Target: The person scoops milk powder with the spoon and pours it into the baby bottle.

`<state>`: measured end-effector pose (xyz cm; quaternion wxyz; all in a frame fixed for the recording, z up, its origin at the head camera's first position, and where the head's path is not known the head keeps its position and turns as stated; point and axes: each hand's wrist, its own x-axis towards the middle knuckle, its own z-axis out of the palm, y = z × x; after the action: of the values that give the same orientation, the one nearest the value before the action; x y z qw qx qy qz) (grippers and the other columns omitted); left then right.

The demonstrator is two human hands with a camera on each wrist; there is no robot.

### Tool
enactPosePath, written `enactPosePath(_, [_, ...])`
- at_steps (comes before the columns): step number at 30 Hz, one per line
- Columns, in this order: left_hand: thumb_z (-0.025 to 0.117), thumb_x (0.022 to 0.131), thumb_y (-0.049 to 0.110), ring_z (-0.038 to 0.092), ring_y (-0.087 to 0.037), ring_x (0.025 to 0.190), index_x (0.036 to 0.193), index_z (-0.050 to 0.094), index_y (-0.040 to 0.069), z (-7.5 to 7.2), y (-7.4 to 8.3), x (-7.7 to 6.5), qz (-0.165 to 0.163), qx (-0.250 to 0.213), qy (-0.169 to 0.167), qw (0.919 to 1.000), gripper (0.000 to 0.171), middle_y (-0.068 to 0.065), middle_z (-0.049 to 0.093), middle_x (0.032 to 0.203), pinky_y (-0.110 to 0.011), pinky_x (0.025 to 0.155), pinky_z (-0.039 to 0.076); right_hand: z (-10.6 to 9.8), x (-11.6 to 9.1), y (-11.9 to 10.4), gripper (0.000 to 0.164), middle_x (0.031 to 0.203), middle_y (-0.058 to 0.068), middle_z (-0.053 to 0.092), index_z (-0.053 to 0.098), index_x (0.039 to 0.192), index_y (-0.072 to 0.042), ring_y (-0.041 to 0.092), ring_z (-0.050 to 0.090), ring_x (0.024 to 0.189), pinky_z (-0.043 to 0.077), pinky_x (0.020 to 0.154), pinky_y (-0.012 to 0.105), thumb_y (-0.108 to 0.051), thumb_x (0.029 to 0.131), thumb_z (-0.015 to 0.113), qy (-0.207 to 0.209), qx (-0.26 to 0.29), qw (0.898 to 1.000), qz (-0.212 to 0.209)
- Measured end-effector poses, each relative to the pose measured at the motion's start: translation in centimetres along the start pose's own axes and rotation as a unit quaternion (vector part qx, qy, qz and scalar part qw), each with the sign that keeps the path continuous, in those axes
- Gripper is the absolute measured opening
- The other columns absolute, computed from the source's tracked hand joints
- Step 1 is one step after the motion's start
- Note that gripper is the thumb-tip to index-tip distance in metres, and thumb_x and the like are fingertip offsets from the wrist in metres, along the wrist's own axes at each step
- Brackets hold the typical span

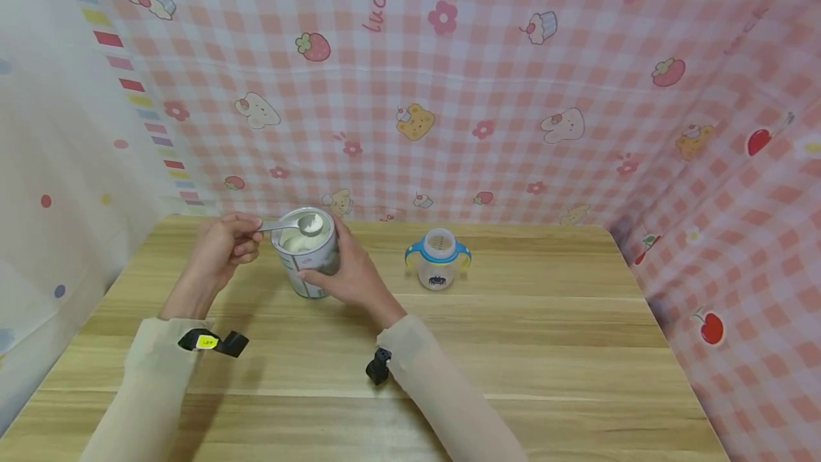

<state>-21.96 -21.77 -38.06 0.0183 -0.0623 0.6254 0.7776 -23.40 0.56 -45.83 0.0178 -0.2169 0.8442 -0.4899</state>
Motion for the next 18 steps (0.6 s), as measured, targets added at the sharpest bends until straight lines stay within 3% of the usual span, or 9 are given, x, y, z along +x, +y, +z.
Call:
enactPosePath(9, [0.052,0.101,0.000,0.040,-0.004,0.045,0.080,0.064,0.002,0.3,0.2,-0.2,0.004,-0.013,-0.005,0.9999,0.024,0.000,0.063,0.063,-0.016,0.041,0.030,-1.7,-0.8,-0.1,0.107,0.170,0.003,0.026,0.011,0.165,-0.027,0.029,0.030,0.155,0.034,0.121,0.057,-0.056,0.086,0.077,-0.004,-0.073,0.997,0.023])
enactPosePath(18, [0.051,0.101,-0.001,0.039,-0.004,0.045,0.075,0.064,0.006,1.3,0.5,-0.5,0.016,-0.044,-0.006,0.9989,0.030,-0.001,0.062,0.063,-0.016,0.041,0.029,-4.1,-2.6,-0.3,0.101,0.170,0.001,0.027,0.014,0.163,-0.039,0.027,0.028,0.156,0.034,0.121,0.058,-0.056,0.087,0.077,0.015,-0.116,0.993,-0.006])
